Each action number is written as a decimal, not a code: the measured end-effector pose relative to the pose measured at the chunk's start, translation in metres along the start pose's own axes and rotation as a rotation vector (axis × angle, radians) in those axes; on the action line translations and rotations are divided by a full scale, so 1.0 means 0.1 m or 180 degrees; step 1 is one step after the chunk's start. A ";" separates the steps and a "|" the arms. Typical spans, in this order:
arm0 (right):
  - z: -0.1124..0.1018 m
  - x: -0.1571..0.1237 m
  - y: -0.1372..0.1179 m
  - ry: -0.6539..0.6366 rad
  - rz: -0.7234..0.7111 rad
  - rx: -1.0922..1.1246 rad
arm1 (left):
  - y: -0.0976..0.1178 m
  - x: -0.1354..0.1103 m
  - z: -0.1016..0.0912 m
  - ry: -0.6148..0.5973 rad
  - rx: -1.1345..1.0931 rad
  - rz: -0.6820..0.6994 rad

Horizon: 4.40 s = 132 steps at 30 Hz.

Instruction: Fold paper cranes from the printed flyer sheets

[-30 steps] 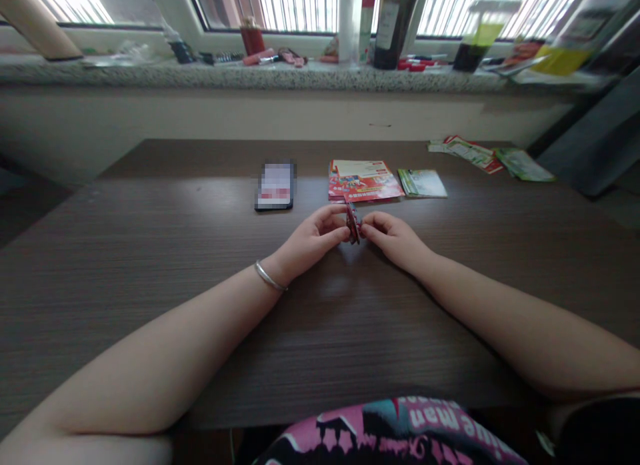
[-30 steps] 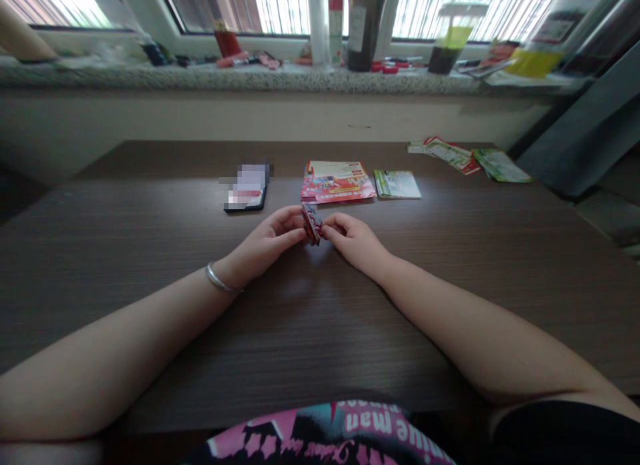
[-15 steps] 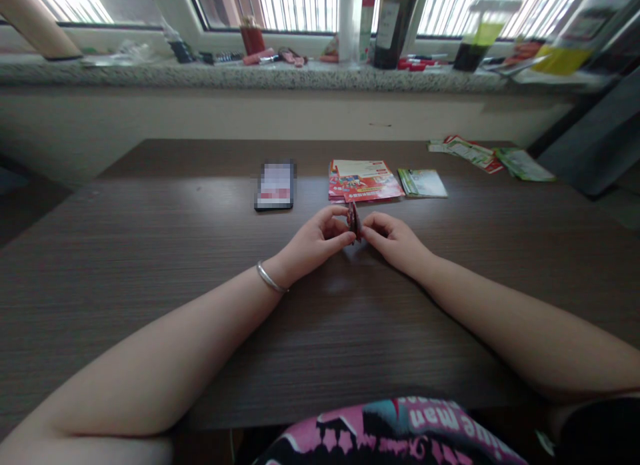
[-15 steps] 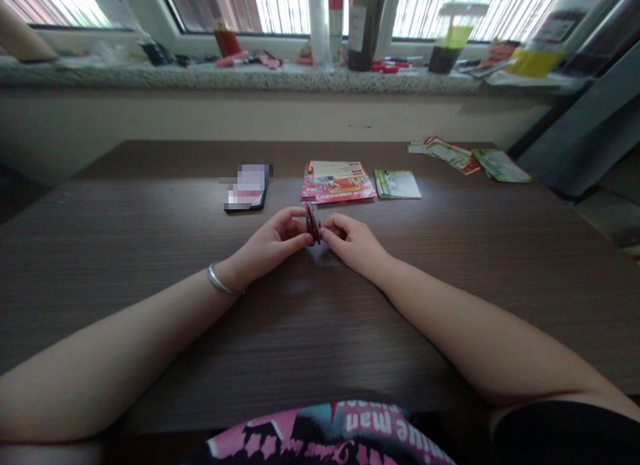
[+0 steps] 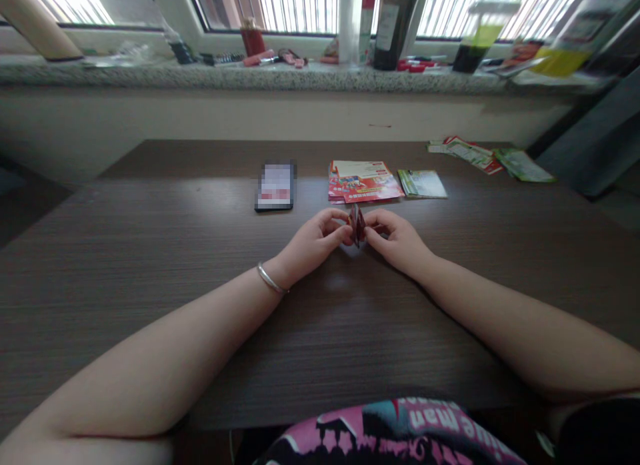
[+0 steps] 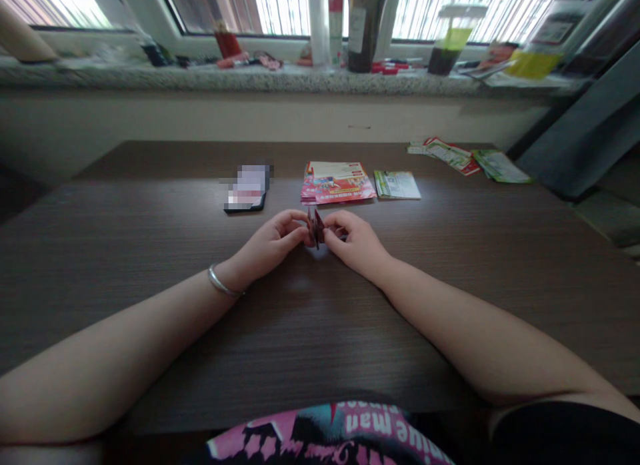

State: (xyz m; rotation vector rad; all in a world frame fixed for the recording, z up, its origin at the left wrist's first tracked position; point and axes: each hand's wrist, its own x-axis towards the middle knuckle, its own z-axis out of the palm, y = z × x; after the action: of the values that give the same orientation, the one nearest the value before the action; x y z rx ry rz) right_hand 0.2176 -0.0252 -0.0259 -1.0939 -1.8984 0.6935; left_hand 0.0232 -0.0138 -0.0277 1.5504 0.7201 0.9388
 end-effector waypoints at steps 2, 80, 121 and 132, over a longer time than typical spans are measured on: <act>0.00 0.01 0.00 -0.0026 0.0127 -0.0022 | -0.01 -0.01 0.00 0.0033 0.0091 0.0065; 0.07 -0.02 -0.01 -0.0198 0.0466 0.0946 | -0.03 0.02 0.00 0.0296 -0.0157 -0.0009; 0.00 -0.02 -0.05 0.0249 -0.0431 0.0166 | 0.03 -0.02 0.05 0.0410 -0.0015 0.0296; 0.02 -0.02 -0.05 0.0348 -0.0441 -0.0040 | 0.08 -0.04 0.10 0.0388 -0.0168 0.0112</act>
State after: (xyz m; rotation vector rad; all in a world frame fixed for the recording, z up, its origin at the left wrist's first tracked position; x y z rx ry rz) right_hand 0.2144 -0.0296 -0.0237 -0.9774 -1.8667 0.5340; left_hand 0.0299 -0.0238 -0.0216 1.4734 0.7500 1.0775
